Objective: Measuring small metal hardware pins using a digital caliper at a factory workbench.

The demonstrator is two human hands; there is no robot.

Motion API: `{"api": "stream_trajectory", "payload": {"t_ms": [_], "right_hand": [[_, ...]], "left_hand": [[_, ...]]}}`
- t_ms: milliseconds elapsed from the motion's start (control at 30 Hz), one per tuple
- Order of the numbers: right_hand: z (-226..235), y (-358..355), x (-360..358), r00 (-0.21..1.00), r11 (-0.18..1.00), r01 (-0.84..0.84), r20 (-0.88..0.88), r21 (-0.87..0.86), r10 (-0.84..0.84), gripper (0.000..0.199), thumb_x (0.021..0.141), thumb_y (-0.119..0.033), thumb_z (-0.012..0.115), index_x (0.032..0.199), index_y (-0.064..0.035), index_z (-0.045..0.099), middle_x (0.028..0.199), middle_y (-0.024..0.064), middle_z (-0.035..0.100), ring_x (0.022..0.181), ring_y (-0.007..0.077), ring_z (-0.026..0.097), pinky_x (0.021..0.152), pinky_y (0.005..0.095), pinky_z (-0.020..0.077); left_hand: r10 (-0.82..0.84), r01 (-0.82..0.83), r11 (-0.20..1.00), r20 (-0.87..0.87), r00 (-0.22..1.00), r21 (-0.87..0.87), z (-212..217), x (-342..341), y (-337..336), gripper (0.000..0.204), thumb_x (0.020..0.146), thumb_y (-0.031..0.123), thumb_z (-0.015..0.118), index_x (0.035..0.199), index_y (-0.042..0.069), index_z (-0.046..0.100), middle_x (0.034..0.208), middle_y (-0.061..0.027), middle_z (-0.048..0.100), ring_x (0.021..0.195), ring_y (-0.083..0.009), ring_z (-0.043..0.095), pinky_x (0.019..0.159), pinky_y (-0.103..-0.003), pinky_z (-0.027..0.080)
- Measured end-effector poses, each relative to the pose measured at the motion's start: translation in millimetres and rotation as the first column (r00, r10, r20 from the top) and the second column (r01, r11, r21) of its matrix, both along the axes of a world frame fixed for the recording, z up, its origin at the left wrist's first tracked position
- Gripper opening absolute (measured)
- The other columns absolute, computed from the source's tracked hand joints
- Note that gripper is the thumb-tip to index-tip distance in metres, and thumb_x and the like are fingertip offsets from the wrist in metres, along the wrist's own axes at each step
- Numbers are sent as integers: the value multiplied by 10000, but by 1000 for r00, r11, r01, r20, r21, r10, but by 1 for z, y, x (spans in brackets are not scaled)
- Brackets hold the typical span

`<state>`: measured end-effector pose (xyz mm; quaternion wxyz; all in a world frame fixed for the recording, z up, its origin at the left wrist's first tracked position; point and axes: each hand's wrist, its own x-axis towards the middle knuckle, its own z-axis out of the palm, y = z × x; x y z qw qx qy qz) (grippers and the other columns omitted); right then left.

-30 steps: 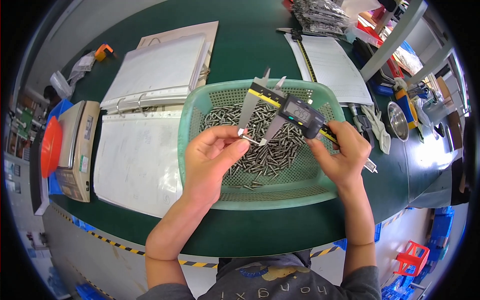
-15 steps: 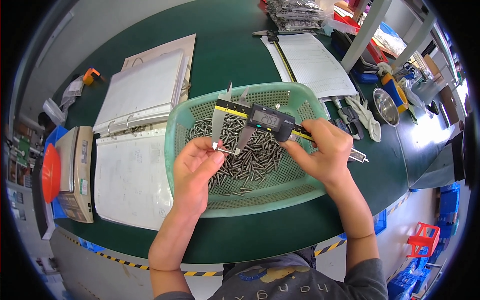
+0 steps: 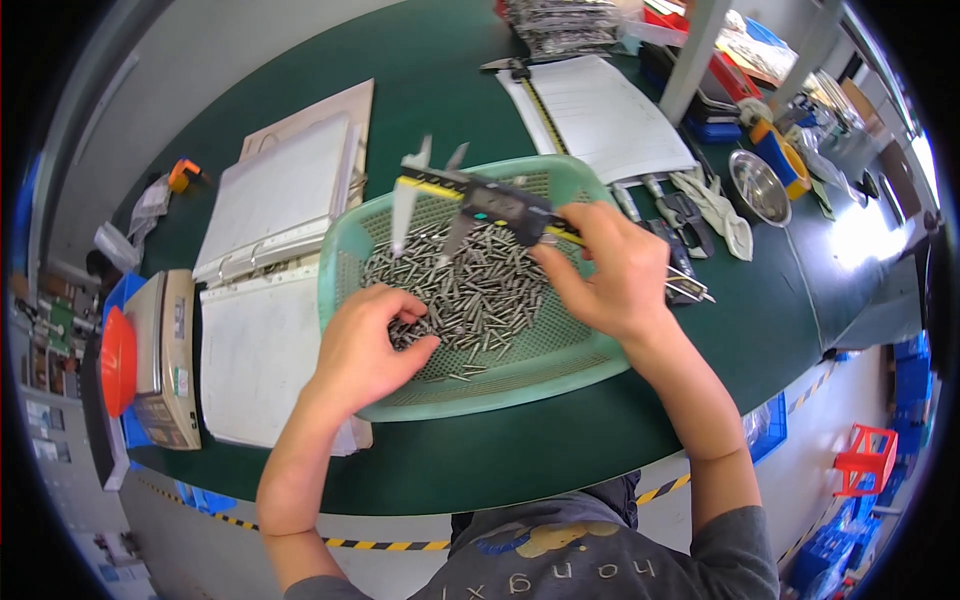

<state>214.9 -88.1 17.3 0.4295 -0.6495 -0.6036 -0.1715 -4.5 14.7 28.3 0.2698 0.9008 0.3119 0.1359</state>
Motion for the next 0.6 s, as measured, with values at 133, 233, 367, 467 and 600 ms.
{"api": "stream_trajectory", "payload": {"t_ms": [133,233,367,467,600], "right_hand": [[-4,-9,11,1000,1000,-30,8,9,30,273,652,-199,712,853,-59,590,699,74,575,564,230,572,471,308,446],[-15,-2,3,998,998,-34,-61,-52,31,304,673,-306,681,846,-92,552,702,65,550,612,246,581,474,351,452],[-17,-2,-4,988,995,-103,-119,-1,102,287,693,-273,641,798,-52,491,705,98,503,606,288,557,506,393,442],[-15,-10,-3,989,995,-96,-118,-7,94,291,693,-261,639,776,-36,474,700,102,494,606,294,553,513,392,438],[-13,-9,-2,984,994,-107,-141,4,107,287,701,-255,635,786,-33,475,708,107,496,620,302,552,516,395,437]], "left_hand": [[22,16,953,-120,993,304,-15,33,25,160,693,132,653,807,30,606,790,-133,587,776,-314,553,694,-390,433],[132,-71,931,-149,980,358,-51,24,54,328,710,193,654,951,-8,555,884,-167,597,853,-372,538,757,-447,416],[27,22,967,-189,982,253,-56,11,60,413,631,101,708,976,1,504,815,-130,574,728,-315,574,671,-408,435],[5,58,941,-184,983,333,-45,29,45,206,637,80,676,798,41,552,760,-87,557,688,-247,567,632,-353,440],[46,65,848,-195,980,526,-44,36,44,113,573,93,661,631,68,567,690,-78,531,732,-278,537,630,-396,419]]}}
